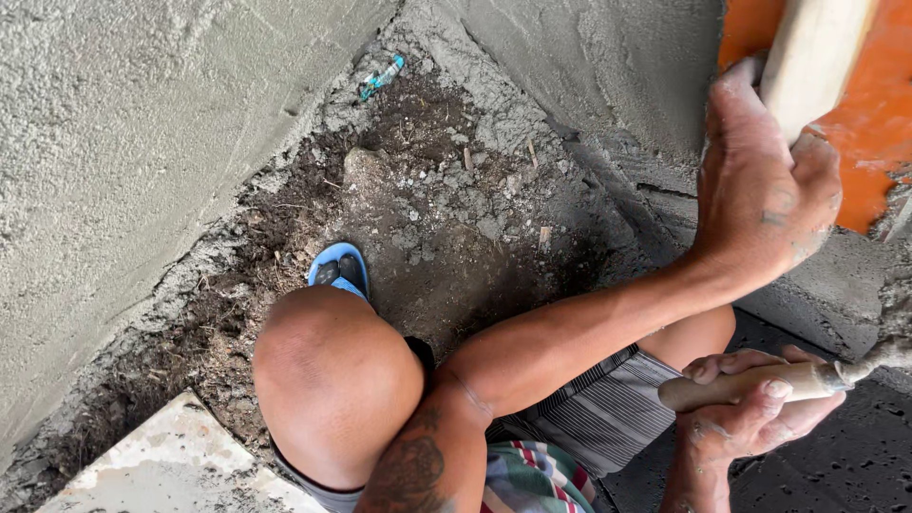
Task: The person scoops wet cement from a pile on the ground using a trowel and applies it to a vertical concrete wall. They use a rectangular float to spread and smooth the cement, repeatedly transferring material from the ground to the wall surface.
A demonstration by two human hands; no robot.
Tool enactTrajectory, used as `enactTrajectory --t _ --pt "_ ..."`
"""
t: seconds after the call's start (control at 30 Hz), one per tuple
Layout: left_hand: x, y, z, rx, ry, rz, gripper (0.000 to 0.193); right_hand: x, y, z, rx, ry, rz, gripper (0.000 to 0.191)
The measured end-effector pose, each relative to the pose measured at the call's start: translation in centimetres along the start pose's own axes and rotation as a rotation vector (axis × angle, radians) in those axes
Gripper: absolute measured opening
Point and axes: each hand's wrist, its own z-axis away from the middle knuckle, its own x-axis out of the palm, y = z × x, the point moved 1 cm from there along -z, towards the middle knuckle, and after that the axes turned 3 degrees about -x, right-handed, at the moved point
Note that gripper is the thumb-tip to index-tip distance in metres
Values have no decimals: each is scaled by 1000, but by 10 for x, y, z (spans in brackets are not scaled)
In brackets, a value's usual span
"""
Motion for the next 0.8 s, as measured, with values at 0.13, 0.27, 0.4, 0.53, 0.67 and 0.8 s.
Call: enactTrajectory --t 0.13,0.27,0.4,0.53,0.67,0.8 --pt "9 7 10 145 -4 -189 50 -2 -2 -3 -31 42 43 64" --pt "12 23 23 223 -92 -200 62 1 3 -9 -64 104 79 69" --pt "9 28 32 176 -270 -126 65 -5 26 -14 -160 99 232 79" --pt "5 28 31 192 -351 -127 70 -19 58 14 -85 168 83 76" --pt "3 31 31 179 -406 -111 69 23 73 118 -152 -388 712 51" --pt "-3 31 34 168 -455 -83 69 92 133 78 -149 -785 877 39"
